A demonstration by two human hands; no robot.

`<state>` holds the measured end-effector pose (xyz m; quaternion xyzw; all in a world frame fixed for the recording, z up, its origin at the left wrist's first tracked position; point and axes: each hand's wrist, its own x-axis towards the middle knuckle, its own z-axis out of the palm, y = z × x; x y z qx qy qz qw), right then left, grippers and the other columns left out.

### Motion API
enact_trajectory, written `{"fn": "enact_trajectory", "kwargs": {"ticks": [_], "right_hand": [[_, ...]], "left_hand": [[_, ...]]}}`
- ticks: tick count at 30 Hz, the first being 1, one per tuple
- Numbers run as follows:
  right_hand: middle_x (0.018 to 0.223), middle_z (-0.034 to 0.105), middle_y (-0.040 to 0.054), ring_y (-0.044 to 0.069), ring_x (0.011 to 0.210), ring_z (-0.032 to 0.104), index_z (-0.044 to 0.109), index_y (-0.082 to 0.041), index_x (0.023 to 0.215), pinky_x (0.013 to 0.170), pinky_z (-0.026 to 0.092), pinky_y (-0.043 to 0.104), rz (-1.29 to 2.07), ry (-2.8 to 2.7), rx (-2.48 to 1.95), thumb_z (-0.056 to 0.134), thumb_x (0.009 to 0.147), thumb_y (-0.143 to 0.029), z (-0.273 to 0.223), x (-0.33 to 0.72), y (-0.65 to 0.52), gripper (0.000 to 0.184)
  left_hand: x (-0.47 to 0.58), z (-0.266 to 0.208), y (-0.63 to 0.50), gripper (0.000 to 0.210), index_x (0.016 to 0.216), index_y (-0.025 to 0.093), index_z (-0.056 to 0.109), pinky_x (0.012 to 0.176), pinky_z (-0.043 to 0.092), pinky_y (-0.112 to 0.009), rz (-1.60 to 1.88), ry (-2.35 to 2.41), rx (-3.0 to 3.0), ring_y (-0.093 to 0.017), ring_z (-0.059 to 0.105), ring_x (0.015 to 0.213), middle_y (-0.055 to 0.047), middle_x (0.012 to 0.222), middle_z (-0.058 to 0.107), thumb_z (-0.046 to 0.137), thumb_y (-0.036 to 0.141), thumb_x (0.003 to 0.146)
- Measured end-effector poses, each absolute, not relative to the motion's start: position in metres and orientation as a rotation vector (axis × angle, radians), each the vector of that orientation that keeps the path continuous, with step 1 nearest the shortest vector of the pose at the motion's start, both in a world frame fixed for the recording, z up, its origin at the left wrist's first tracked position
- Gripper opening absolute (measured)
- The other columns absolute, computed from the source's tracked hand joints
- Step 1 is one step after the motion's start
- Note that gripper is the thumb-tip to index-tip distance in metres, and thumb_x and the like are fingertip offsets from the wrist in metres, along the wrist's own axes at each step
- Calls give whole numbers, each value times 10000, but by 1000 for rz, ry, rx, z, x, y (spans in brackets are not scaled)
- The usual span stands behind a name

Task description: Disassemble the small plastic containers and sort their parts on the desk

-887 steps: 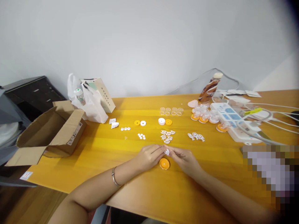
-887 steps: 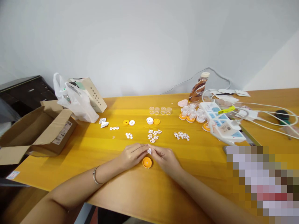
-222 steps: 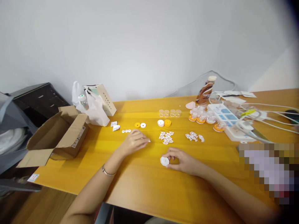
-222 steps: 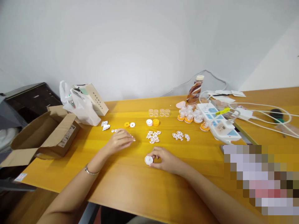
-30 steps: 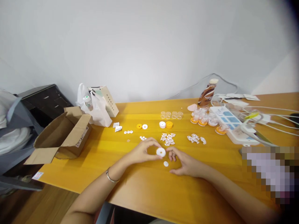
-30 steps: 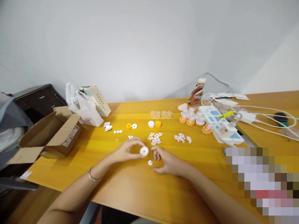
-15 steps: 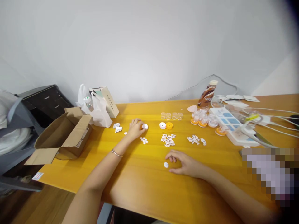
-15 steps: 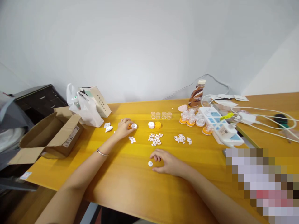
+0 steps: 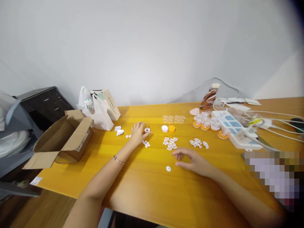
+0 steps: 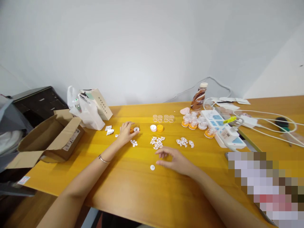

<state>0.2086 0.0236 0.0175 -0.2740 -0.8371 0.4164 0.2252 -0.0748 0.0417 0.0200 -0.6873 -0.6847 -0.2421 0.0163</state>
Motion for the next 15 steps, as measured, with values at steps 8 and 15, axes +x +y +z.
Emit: {"fn": "enact_trajectory", "kwargs": {"ticks": [8,15], "right_hand": [[1084,591,225,297,1033,528,552,-51,1092,929,361,410,-183,-1930,-1511,411,854,-317,19,285,97,384],[1278,428,316,354,1286,261,444,62,1209,994,268,466,-650,-2081,-1721,323,871,-161,1,299,105,422]], "left_hand": [[-26,35,-29,359,1176,210,485,931,388,-358,-709,-1577,-2812,-206,499,1036,-83,1109,543,471,398,872],[1,15,-60,347,1197,167,486,864,443,-318,-493,-1337,-2952,-190,536,963,-96,1040,573,390,347,916]]}}
